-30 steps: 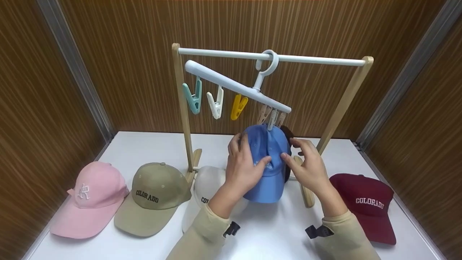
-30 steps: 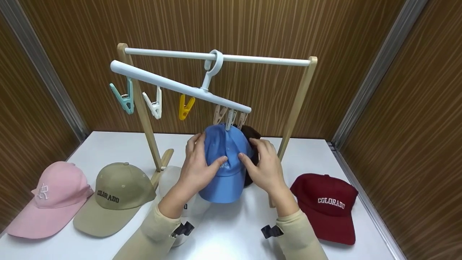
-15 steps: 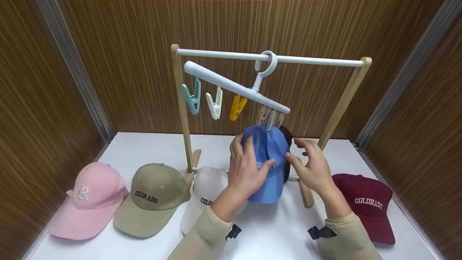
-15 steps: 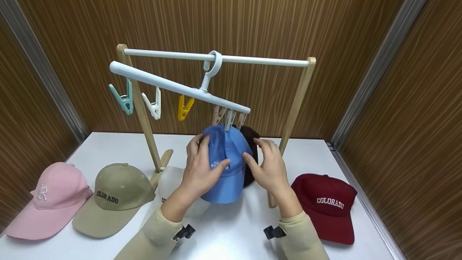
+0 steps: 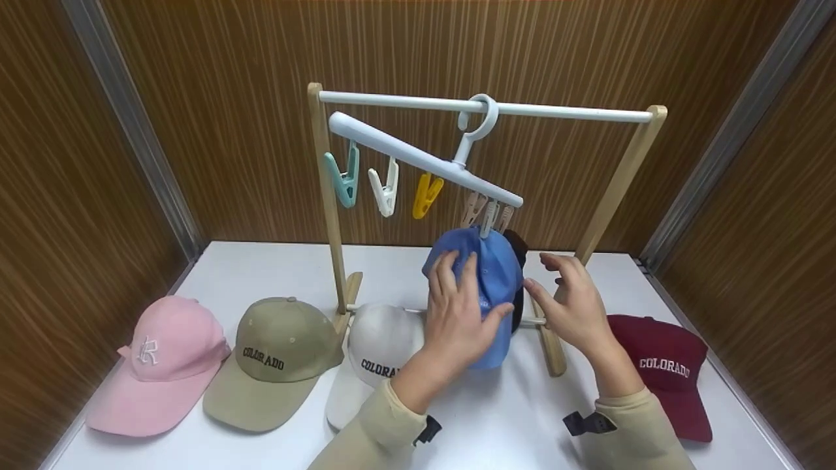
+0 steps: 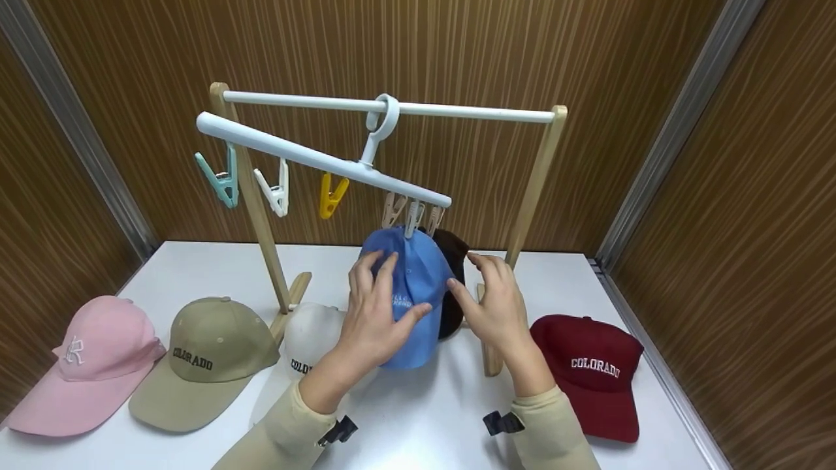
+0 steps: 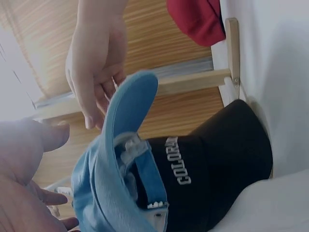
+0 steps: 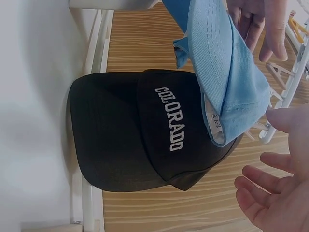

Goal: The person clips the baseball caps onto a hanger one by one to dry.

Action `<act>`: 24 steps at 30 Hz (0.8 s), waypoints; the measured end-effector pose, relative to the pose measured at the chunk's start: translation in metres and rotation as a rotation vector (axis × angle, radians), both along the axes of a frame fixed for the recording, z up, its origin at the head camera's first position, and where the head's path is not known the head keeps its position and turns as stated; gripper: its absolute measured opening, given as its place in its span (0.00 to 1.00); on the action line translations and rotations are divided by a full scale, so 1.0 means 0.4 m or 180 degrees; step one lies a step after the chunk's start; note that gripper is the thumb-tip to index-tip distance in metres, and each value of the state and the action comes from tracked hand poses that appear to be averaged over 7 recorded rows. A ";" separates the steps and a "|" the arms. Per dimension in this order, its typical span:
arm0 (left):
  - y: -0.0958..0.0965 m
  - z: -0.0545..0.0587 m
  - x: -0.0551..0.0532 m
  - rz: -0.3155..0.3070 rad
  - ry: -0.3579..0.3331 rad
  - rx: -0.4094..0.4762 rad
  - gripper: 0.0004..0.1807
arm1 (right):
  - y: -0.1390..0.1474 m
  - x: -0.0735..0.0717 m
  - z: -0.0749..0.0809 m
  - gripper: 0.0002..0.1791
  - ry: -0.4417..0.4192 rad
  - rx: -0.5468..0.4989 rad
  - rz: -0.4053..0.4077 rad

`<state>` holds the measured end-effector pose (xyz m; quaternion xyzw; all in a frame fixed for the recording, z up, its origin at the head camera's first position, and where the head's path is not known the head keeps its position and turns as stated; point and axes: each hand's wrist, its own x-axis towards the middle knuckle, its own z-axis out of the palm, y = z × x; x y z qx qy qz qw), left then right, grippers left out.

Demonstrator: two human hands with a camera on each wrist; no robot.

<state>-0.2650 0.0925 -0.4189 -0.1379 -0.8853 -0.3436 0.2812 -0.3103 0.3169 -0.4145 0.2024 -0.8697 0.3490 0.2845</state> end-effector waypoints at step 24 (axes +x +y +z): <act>0.082 -0.047 0.056 -0.0274 0.0435 -0.0714 0.49 | 0.061 0.001 -0.027 0.27 -0.0069 0.0192 -0.0111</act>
